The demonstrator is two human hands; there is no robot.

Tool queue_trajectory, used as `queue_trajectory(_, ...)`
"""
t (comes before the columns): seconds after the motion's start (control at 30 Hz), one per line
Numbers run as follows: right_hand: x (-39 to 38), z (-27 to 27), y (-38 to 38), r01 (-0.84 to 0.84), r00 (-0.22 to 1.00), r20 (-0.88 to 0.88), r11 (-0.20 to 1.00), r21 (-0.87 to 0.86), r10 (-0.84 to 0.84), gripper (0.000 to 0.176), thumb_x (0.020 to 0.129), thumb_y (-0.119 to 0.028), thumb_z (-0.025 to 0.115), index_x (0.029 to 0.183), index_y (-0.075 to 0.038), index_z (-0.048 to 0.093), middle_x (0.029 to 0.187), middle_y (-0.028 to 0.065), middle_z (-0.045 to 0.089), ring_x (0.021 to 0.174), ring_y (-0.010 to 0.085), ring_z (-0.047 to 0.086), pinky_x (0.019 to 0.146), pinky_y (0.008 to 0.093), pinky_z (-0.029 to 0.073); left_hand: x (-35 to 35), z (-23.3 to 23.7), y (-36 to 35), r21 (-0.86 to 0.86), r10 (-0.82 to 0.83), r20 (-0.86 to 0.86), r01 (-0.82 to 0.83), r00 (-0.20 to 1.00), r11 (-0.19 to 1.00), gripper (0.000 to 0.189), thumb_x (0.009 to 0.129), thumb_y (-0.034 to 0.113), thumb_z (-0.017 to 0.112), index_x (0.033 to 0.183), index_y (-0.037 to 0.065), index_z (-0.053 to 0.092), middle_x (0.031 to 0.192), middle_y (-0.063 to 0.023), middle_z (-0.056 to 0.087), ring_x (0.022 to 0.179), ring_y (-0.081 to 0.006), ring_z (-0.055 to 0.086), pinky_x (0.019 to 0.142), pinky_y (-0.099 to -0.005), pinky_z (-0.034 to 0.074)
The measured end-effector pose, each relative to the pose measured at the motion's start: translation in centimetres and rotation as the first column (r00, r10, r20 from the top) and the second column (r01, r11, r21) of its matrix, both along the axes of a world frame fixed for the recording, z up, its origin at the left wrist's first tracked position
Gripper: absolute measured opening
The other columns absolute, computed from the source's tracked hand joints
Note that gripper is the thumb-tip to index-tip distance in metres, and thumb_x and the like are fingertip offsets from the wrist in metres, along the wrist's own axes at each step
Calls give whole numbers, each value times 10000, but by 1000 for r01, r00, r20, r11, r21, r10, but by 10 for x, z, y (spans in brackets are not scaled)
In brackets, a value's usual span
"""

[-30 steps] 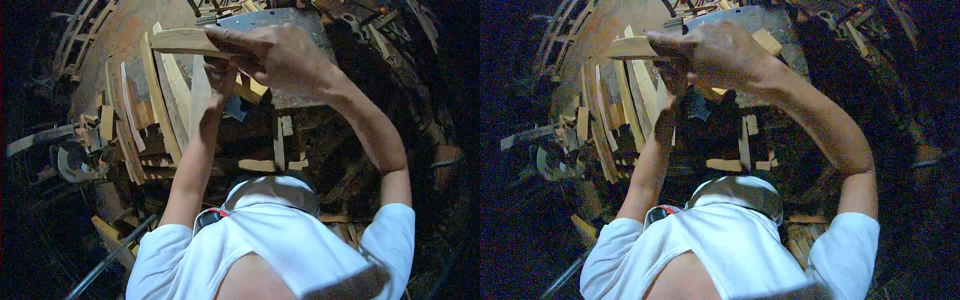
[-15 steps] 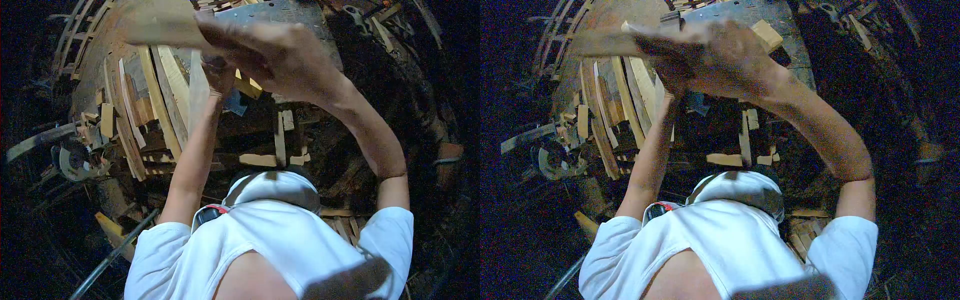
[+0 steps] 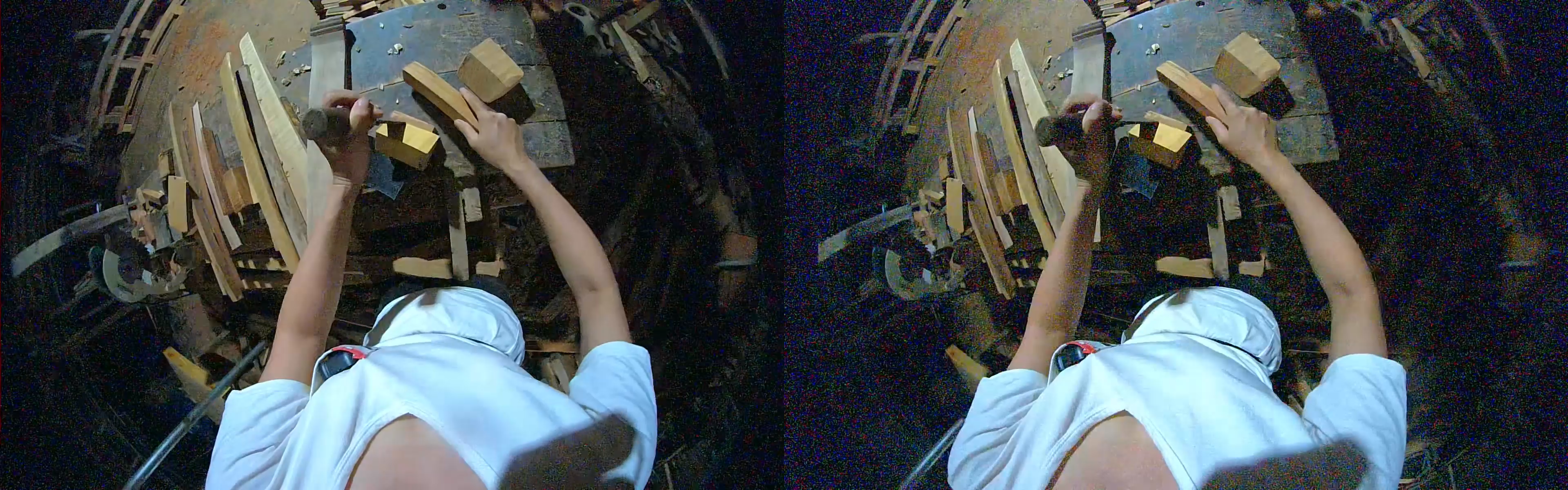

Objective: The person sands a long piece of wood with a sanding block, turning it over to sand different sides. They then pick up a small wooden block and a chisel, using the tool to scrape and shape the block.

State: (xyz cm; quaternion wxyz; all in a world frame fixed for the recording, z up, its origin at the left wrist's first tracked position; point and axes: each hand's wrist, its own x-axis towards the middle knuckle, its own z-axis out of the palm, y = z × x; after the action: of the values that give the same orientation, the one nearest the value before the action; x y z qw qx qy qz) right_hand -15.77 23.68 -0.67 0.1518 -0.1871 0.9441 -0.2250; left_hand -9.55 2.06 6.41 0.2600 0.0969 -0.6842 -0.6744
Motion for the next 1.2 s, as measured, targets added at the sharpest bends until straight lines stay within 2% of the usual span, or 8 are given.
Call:
queue_trajectory(0.07, 3, -20, 0, 12, 978, -201, 973, -231, -60, 610, 819, -427, 615, 1334, -138, 462, 926, 231, 633, 864, 396, 623, 736, 471, 508, 2, 7, 6, 1, 14, 0, -14, 1000, 1000, 150, 841, 145, 617, 848, 17, 541, 741, -104, 620, 670, -177, 637, 635, -307, 527)
queue_trajectory(0.1, 5, -17, -1, 14, 978, -198, 972, -234, -62, 610, 819, -427, 615, 1334, -138, 462, 926, 231, 633, 864, 396, 623, 736, 471, 508, 3, 12, 9, 4, 30, -7, -30, 1000, 1000, 142, 847, 139, 611, 842, 15, 541, 748, -111, 625, 665, -178, 636, 632, -305, 526)
queue_trajectory(0.17, 20, -3, -8, -7, 731, -682, 999, -46, -26, 573, 850, -415, 597, 1333, -137, 463, 1203, 143, 529, 1065, 355, 523, 855, 460, 451, 5, 16, 9, -4, 16, 21, -16, 1000, 1000, 130, 857, 141, 617, 856, 31, 548, 759, -82, 612, 683, -156, 628, 644, -293, 521)
queue_trajectory(0.4, 65, 0, -53, 36, 980, -156, 884, -465, -122, 614, 803, -313, 692, 1329, -114, 446, 1108, 144, 448, 991, 320, 479, 860, 428, 419, 0, 17, 12, -109, 31, 6, -31, 999, 994, 122, 864, 144, 619, 850, 34, 567, 765, -71, 597, 699, -156, 617, 656, -284, 519)
queue_trajectory(0.47, 70, -9, -58, 175, 985, 102, 781, -600, -142, 640, 765, -227, 740, 1316, -95, 443, 1064, 152, 430, 952, 313, 496, 835, 415, 432, -4, 18, 10, 134, 105, 69, -114, 992, 984, 105, 863, 125, 620, 870, 35, 568, 757, -69, 591, 705, -157, 614, 651, -284, 524)
queue_trajectory(0.73, 75, -15, -61, 246, 968, 123, 724, -644, -220, 559, 728, -166, 772, 1210, -59, 510, 1052, 149, 425, 918, 304, 513, 806, 391, 452, -26, 26, -42, 395, 321, -145, -243, 936, 886, 110, 873, 129, 598, 838, 87, 503, 721, -66, 570, 639, -184, 577, 684, -345, 520)
queue_trajectory(0.9, 72, -12, -60, 245, 967, 110, 726, -642, -230, 521, 708, -162, 785, 1156, -39, 548, 1026, 149, 449, 926, 312, 523, 786, 391, 455, -20, 40, -56, 290, 139, -117, -100, 983, 952, 80, 873, 154, 555, 857, 90, 509, 729, -77, 557, 654, -207, 547, 825, -454, 427)
queue_trajectory(1.2, 69, -10, -59, 246, 968, 121, 725, -643, -221, 515, 703, -168, 790, 1146, -37, 560, 1019, 145, 464, 938, 311, 529, 788, 393, 456, -28, 34, -29, 21, -46, -83, 48, 995, 999, 80, 826, 83, 589, 827, 39, 521, 749, -77, 527, 675, -183, 533, 795, -406, 458)
